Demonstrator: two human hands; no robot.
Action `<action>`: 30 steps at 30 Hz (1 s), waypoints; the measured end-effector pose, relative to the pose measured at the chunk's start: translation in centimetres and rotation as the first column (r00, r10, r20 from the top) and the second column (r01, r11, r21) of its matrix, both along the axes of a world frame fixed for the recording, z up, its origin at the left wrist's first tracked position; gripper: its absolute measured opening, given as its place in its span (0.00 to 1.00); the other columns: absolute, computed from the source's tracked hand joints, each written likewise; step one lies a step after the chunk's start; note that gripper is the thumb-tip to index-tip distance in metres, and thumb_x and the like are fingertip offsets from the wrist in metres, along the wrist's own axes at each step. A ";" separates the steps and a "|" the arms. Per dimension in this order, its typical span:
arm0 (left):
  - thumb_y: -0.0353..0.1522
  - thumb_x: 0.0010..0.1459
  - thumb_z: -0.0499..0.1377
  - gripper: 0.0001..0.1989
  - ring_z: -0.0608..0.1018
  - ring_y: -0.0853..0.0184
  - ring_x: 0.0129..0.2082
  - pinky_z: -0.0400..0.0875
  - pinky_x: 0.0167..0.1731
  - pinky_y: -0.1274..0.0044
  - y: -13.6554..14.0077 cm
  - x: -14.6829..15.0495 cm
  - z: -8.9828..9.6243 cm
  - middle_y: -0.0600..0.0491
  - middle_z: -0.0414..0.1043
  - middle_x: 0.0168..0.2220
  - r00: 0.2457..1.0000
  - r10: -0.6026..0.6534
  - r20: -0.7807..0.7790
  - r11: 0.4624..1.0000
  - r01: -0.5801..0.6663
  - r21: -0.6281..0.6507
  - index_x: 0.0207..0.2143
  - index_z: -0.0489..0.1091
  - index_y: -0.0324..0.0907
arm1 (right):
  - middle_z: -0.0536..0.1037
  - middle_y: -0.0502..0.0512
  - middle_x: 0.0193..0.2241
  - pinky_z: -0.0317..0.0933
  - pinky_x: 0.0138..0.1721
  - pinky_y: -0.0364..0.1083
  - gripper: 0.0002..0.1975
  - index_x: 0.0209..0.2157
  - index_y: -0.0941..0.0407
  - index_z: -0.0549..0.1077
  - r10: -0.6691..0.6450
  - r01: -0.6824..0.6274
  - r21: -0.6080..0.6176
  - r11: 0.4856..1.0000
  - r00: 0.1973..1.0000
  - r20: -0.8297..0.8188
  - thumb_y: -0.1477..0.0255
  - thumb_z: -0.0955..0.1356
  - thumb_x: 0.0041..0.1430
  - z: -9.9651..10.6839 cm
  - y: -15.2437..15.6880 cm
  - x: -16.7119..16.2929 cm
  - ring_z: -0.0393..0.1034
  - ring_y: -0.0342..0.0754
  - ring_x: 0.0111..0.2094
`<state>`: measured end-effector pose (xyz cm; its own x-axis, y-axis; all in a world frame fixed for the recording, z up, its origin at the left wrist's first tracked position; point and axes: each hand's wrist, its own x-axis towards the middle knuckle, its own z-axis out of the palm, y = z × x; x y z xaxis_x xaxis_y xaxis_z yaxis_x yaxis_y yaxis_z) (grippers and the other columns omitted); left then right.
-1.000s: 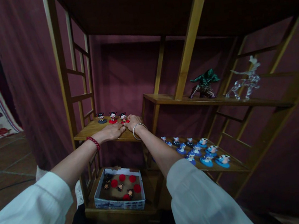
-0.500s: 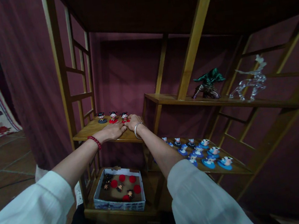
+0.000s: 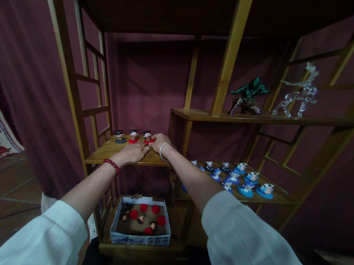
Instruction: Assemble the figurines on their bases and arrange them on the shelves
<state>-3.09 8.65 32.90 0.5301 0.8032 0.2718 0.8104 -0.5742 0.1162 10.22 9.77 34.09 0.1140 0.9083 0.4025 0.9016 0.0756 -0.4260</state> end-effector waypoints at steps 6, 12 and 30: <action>0.42 0.58 0.37 0.27 0.59 0.60 0.55 0.52 0.52 0.72 0.1 0.0 0.0 0.42 0.56 0.55 0.999 0.022 -0.024 1.000 -0.022 -0.001 0.51 0.58 0.36 | 0.77 0.54 0.33 0.59 0.34 0.39 0.08 0.29 0.53 0.75 -0.027 0.028 0.028 0.999 0.999 -0.029 0.71 0.68 0.43 -0.2 0.0 0.1 0.70 0.47 0.36; 0.43 0.58 0.36 0.27 0.61 0.60 0.54 0.54 0.50 0.71 0.6 0.0 -0.3 0.43 0.57 0.55 0.999 0.030 -0.033 0.999 -0.030 -0.010 0.51 0.58 0.37 | 0.77 0.54 0.34 0.59 0.36 0.40 0.09 0.30 0.53 0.75 -0.027 0.029 0.027 0.999 0.998 -0.058 0.73 0.69 0.42 -0.3 0.1 0.2 0.70 0.47 0.38; 0.42 0.58 0.37 0.24 0.60 0.62 0.54 0.54 0.50 0.72 0.4 0.0 0.0 0.48 0.58 0.55 1.000 0.010 -0.023 1.000 -0.010 0.001 0.50 0.60 0.41 | 0.77 0.53 0.34 0.58 0.35 0.38 0.11 0.32 0.53 0.76 -0.020 0.023 0.040 0.999 0.997 -0.081 0.75 0.68 0.41 -0.8 0.7 0.3 0.70 0.45 0.37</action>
<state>-3.13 9.02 32.90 0.5281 0.8083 0.2603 0.8186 -0.5660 0.0970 10.53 10.50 33.25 0.1666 0.8884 0.4277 0.8663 0.0753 -0.4939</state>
